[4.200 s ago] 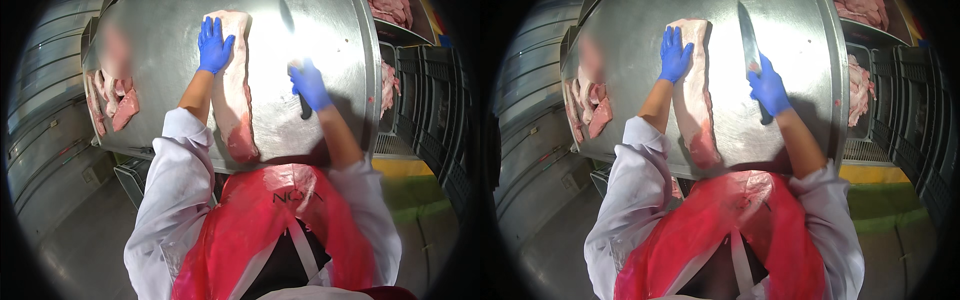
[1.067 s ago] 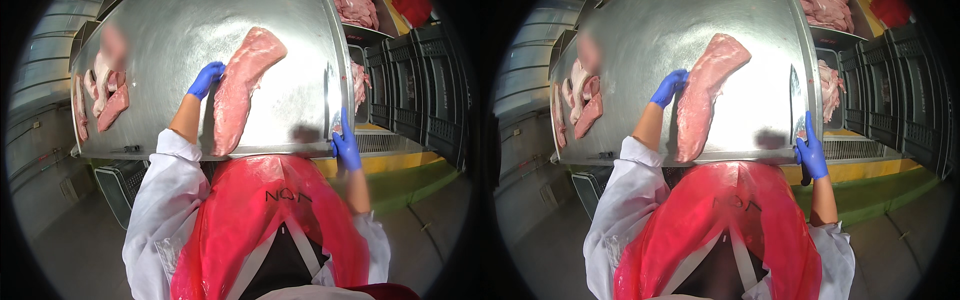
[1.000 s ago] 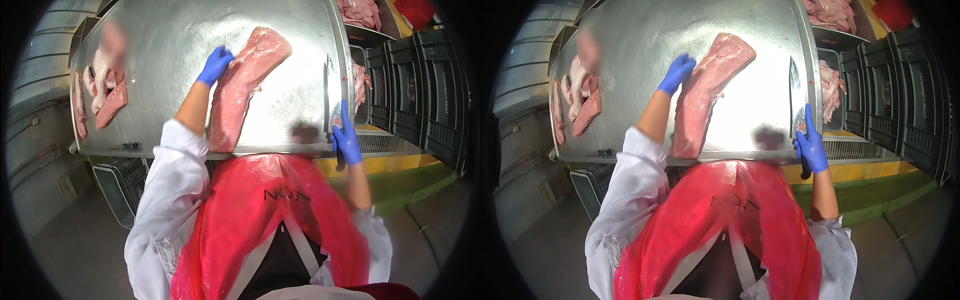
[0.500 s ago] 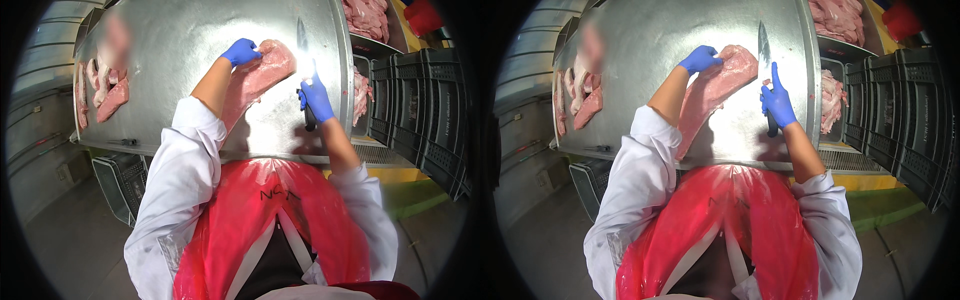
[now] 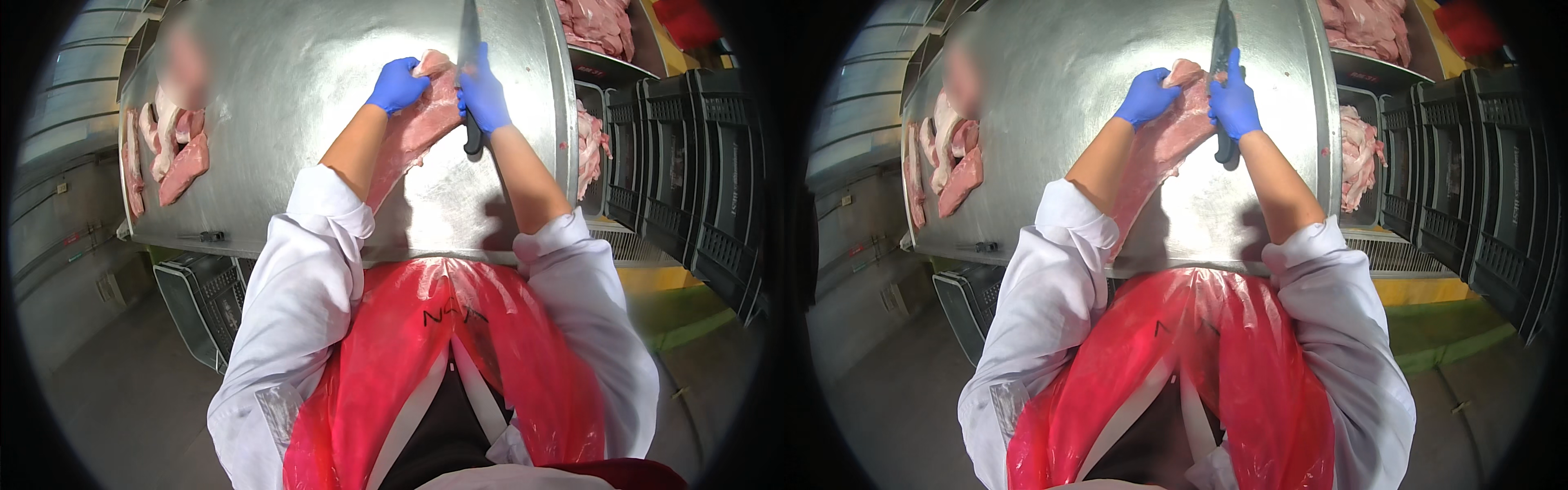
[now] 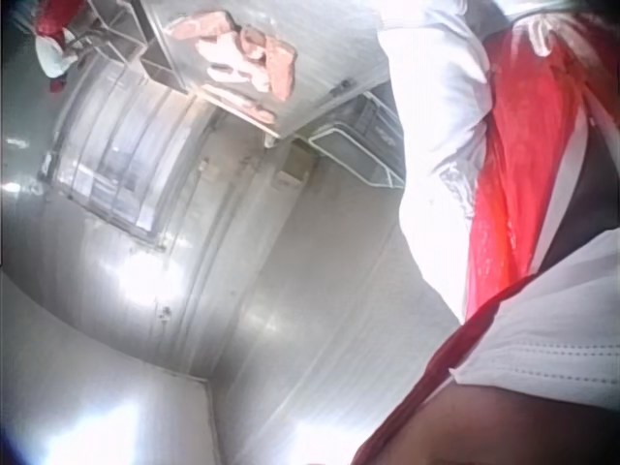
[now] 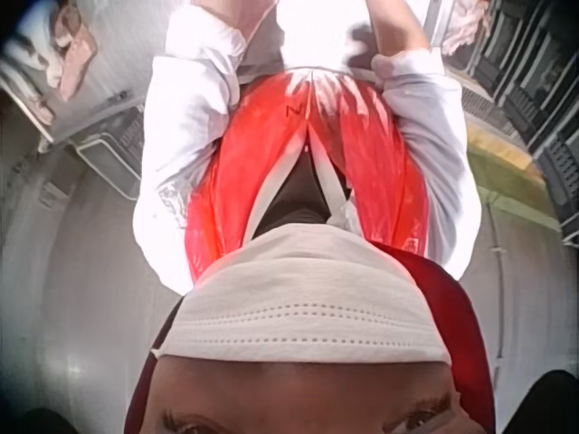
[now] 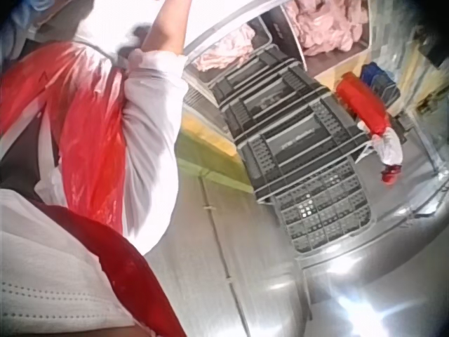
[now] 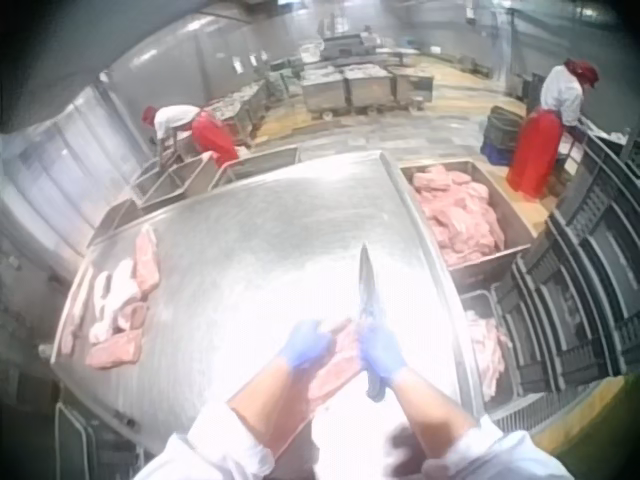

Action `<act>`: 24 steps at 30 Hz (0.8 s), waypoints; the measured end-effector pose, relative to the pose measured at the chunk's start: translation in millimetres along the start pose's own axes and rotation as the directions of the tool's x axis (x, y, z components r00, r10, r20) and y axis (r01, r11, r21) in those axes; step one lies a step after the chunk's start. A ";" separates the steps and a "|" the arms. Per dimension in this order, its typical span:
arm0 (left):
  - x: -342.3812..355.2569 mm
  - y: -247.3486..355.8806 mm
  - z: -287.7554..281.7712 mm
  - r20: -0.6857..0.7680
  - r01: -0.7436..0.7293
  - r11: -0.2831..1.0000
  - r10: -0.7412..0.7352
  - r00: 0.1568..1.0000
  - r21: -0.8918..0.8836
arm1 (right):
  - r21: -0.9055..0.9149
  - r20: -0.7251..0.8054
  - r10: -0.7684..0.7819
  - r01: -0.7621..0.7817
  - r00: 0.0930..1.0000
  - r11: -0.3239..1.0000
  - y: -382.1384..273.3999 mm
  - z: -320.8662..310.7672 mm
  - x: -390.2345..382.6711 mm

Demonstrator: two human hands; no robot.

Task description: The person uses a knife to trim fat and connective tissue from large cuts of raw meat on a stainless steel table. They repeatedly slice along the meat, remove the trimmed pieces, and place them into a bin below the table. The process involves handling multiple pieces of meat sequentially.

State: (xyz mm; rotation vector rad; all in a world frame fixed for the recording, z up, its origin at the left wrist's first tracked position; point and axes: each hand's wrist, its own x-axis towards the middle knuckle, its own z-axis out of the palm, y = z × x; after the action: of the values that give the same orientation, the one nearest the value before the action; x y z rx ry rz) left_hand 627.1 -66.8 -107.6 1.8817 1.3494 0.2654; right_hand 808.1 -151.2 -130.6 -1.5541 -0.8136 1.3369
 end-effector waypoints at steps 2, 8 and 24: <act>1.2 -10.1 8.6 -0.095 -0.086 0.996 0.084 0.992 -0.021 | -0.053 0.039 0.026 -0.024 0.999 0.998 -5.6 3.5 6.1; -6.2 -11.6 -16.5 -0.062 -0.043 0.996 0.038 0.997 -0.080 | -0.263 0.460 0.196 -0.079 0.866 0.962 -32.3 -31.1 -92.9; -4.9 1.0 -51.8 0.141 -0.183 0.969 0.207 0.968 -0.165 | -0.209 0.590 0.256 -0.161 0.766 0.965 -24.2 -16.7 -47.2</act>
State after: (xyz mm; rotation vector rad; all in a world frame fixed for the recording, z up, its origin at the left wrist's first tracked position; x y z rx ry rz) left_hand 596.0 -46.6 -71.1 1.8673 1.0113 0.3034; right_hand 816.8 -188.3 -90.0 -1.3443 -1.1788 2.0479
